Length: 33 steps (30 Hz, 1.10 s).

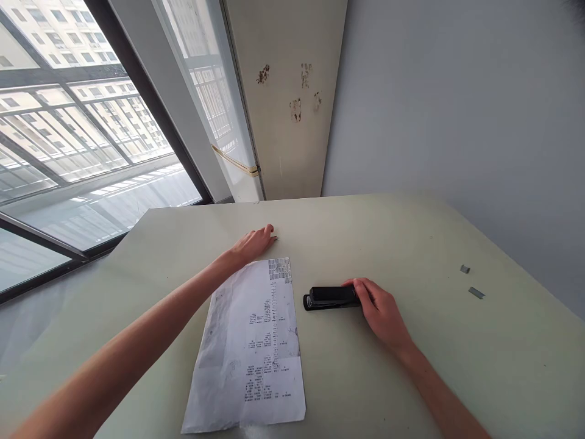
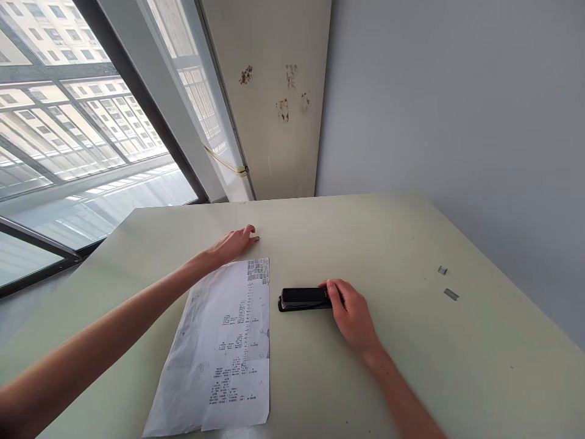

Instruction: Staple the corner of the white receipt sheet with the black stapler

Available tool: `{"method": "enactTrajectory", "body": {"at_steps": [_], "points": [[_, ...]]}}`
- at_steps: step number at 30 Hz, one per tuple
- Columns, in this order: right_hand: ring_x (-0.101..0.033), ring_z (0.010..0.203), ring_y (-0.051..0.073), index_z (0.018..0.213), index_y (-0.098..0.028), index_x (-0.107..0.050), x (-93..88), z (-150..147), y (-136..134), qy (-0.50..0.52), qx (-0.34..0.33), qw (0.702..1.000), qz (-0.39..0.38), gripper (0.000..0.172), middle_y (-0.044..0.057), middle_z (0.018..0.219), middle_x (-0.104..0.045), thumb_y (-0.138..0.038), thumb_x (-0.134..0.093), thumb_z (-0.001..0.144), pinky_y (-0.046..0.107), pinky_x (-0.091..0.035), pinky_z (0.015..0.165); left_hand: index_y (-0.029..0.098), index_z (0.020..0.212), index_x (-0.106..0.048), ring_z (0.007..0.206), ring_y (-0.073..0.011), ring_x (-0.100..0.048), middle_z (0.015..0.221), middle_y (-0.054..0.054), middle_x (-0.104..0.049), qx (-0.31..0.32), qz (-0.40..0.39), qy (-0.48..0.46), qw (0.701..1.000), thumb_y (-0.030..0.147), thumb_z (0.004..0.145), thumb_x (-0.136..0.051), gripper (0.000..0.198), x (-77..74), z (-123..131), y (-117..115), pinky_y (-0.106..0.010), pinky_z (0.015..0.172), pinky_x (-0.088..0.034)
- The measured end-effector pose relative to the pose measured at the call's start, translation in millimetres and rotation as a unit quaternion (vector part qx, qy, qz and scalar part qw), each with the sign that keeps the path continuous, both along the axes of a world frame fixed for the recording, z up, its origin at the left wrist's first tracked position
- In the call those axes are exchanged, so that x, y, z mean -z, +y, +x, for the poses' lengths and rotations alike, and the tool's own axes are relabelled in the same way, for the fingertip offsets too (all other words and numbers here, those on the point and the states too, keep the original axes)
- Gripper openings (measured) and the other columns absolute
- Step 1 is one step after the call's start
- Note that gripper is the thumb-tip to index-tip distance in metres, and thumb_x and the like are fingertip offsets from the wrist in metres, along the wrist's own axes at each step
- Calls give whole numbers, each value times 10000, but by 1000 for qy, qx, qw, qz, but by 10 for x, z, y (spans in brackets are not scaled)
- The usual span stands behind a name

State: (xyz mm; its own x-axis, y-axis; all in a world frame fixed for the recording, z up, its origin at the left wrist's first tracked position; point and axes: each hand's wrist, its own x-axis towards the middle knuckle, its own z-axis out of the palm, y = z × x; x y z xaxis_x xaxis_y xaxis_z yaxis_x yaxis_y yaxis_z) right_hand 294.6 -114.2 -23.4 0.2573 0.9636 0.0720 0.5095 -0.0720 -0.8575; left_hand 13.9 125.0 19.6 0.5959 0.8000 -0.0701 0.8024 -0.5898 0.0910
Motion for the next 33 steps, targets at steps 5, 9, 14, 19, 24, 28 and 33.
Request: {"method": "enactTrajectory", "body": {"at_steps": [5, 9, 14, 19, 24, 28, 33], "points": [[-683, 876, 249, 1058, -228, -764, 8, 4, 1, 5, 1, 1000, 4, 581, 84, 1028, -772, -640, -354, 1065, 350, -543, 812, 136, 1177, -567, 776, -301, -735, 922, -154, -748, 7, -9, 46, 999, 367, 1113, -382, 303, -2, 31, 2, -355, 717, -476], [-684, 888, 244, 1056, -227, -764, 6, 0, -2, 8, -2, 1000, 6, 568, 81, 1031, -769, -627, -362, 1067, 342, -539, 825, 149, 1110, -578, 799, -300, -736, 962, -165, -742, 16, -9, 63, 998, 356, 1116, -371, 293, -37, 50, -3, -361, 731, -479], [-665, 859, 238, 1079, -238, -764, -6, -5, -7, 12, 1, 1000, -7, 550, 67, 985, -754, -617, -366, 1069, 337, -535, 796, 150, 1109, -572, 776, -289, -726, 991, -163, -728, 28, -4, 78, 997, 366, 1127, -342, 316, -66, 25, -22, -358, 712, -471], [-659, 829, 244, 1076, -237, -764, -18, -8, -11, 15, 2, 1000, -10, 551, 58, 892, -733, -621, -369, 1066, 350, -536, 795, 162, 1149, -568, 808, -278, -722, 1059, -157, -705, 39, 2, 78, 996, 369, 1130, -332, 316, -59, -6, -34, -357, 741, -476], [-649, 805, 239, 1077, -240, -764, -12, -5, -12, 13, 1, 1000, -7, 558, 58, 892, -734, -634, -369, 1064, 346, -536, 763, 186, 1137, -569, 828, -264, -718, 1084, -135, -674, 41, -7, 52, 998, 366, 1123, -370, 269, -63, -30, -55, -352, 765, -478], [-647, 828, 246, 1083, -239, -761, -1, -1, -10, 12, -2, 1000, -4, 564, 72, 953, -748, -639, -363, 1063, 354, -535, 782, 196, 1136, -577, 821, -250, -714, 1155, -133, -639, 31, -25, -1, 999, 353, 1107, -406, 233, -66, -57, -70, -375, 800, -484], [-655, 834, 253, 1067, -234, -763, -2, -1, -12, 7, -4, 1000, 2, 574, 74, 944, -750, -644, -361, 1060, 359, -534, 798, 215, 1122, -588, 812, -218, -680, 1224, -120, -633, 7, -80, -138, 987, 425, 1087, -438, 261, -127, -62, -109, -376, 806, -491]]}}
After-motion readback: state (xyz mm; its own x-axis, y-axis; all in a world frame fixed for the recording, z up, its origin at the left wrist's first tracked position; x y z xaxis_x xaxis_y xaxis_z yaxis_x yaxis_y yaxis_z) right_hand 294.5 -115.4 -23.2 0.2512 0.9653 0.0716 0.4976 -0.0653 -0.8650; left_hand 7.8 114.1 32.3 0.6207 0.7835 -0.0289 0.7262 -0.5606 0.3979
